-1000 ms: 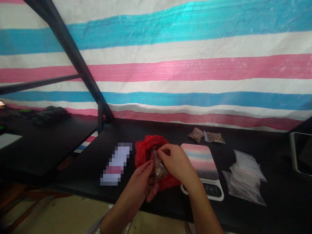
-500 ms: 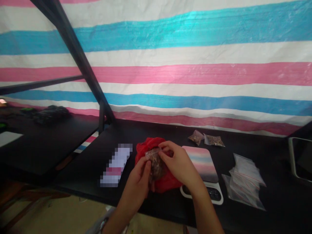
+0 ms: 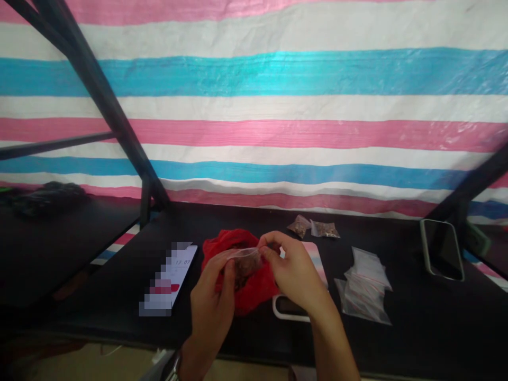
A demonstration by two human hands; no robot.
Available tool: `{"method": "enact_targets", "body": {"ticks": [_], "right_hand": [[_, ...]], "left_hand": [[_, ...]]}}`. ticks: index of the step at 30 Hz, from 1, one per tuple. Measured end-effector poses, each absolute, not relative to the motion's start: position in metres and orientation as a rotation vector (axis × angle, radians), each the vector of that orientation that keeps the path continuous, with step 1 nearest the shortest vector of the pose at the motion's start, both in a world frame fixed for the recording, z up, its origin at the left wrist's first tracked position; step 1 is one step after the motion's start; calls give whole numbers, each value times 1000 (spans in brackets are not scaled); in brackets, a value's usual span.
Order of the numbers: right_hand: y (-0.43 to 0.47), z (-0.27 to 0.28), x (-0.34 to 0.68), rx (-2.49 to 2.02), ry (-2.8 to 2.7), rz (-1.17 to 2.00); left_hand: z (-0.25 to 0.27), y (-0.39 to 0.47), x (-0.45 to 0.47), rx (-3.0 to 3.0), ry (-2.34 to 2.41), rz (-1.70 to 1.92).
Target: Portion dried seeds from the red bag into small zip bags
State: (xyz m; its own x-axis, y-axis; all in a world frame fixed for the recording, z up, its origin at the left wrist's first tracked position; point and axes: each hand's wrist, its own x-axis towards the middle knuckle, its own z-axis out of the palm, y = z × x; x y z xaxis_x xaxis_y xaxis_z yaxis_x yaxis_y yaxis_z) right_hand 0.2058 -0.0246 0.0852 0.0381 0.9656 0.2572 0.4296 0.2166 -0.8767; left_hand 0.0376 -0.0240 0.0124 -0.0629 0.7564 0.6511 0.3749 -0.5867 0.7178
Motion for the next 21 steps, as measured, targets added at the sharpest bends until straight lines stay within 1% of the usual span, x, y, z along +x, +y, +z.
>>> {"method": "enact_targets", "body": {"ticks": [3,5,7,10,12,16,21], "right_hand": [[-24,79,225,-1419,-1522,602],[-20,68,245,-1458,-1430,563],[-14,52,269,-1527,-1297,536],[-8,28,298,-1675,-1204,505],[-7,17,307,-1728,-1185,475],[-8,13,311,-1778,-1150,373],[-11,17,322,-1779,-1089,271]], "left_hand": [[18,-25,50,1754,1225,1645],[19,-34,59,1712,1240,1701],[14,-49,69,1817,1182,1782],[0,-76,85,2136,972,1606],[-9,-85,93,2225,1022,1484],[-16,-69,97,2143,1221,1297],[-11,-29,88,1841,1326,1293]]}}
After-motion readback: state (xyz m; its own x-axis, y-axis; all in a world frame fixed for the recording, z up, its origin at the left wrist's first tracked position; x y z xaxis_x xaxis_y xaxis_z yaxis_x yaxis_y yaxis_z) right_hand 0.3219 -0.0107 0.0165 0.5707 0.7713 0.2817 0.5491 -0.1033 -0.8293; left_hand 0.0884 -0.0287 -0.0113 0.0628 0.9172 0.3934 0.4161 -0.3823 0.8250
